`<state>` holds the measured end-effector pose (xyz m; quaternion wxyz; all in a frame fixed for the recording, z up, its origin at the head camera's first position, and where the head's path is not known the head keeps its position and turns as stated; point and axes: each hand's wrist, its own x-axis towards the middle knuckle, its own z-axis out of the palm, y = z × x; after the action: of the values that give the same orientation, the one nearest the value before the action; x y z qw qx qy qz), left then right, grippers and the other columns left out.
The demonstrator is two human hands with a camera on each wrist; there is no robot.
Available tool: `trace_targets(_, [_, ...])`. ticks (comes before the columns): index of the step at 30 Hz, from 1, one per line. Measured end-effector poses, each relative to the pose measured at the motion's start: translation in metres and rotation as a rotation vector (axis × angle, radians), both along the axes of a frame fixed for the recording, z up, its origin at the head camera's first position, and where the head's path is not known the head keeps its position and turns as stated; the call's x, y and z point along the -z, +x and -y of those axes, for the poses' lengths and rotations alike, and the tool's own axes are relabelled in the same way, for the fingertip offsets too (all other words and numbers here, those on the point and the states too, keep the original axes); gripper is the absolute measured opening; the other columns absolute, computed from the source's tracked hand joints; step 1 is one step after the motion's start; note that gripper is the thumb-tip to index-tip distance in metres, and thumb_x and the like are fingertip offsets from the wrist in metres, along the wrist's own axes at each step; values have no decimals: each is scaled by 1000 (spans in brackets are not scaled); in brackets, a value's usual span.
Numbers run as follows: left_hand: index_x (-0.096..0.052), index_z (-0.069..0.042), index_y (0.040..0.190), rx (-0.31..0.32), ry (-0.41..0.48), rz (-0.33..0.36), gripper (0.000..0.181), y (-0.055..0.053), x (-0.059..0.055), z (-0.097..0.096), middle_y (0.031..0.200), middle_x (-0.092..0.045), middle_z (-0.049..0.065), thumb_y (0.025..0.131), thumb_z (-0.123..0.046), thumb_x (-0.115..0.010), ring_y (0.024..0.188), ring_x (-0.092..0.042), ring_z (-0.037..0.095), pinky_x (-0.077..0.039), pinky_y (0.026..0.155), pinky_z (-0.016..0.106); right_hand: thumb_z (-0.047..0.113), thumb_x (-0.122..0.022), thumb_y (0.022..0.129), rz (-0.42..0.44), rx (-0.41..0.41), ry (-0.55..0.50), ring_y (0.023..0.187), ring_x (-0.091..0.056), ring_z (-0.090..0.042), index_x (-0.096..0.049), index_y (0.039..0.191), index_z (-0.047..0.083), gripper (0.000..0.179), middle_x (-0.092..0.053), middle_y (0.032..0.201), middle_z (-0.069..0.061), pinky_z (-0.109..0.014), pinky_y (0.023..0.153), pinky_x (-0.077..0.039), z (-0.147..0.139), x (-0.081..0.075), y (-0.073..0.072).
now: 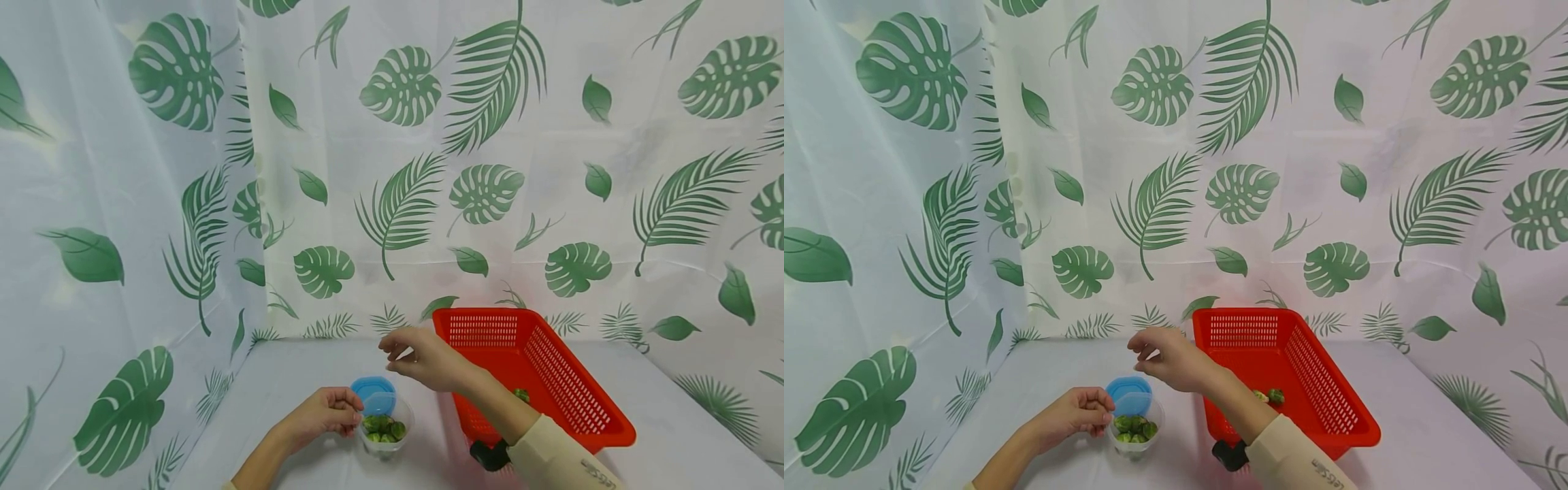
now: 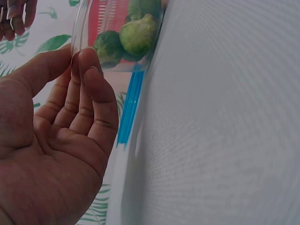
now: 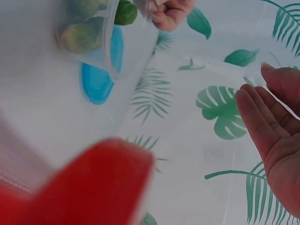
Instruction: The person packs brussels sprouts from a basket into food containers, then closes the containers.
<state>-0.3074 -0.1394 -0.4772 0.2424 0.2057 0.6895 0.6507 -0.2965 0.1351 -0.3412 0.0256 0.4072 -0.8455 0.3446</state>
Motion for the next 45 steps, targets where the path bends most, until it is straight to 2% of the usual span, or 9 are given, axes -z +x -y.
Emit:
trace_targets(10, [-61, 8, 121, 1, 1, -1, 35, -1, 1, 0, 87, -72, 1, 97, -15, -72, 77, -66, 13, -58, 74, 31, 5, -73, 96, -26, 4, -29, 106, -72, -23, -68, 130, 9, 35, -71, 123, -7, -28, 89, -61, -3, -7, 3])
trace_targets(23, [-61, 8, 121, -4, -5, -2, 36, -1, 2, 0, 87, -72, 1, 97, -16, -73, 77, -67, 13, -58, 74, 32, 7, -75, 95, -81, 37, -63, 106, -71, -16, -70, 126, 14, 32, -72, 117, -1, -30, 91, -61, -10, -15, 0])
trace_targets(25, [-61, 8, 122, -4, -4, -1, 37, -1, 2, 0, 87, -72, 1, 96, -16, -73, 77, -67, 13, -59, 74, 32, 7, -75, 95, -77, 46, -66, 106, -71, -19, -70, 127, 14, 33, -72, 117, -1, -31, 91, -61, -11, -16, 0])
trace_targets(38, [-60, 9, 123, 3, 4, 1, 38, -1, 2, 1, 87, -72, 1, 97, -16, -73, 77, -66, 13, -58, 74, 32, 7, -75, 95, -71, 89, -109, 107, -72, -26, -69, 128, 14, 34, -72, 121, -4, -30, 89, -61, -22, -15, -7])
trace_targets(45, [-61, 9, 122, 0, -1, 5, 38, 0, 1, 0, 87, -72, 0, 96, -15, -74, 77, -67, 12, -58, 74, 31, 9, -76, 95, -71, 134, -113, 106, -71, -21, -69, 127, 14, 33, -72, 120, -1, -28, 87, -61, -31, -12, -12])
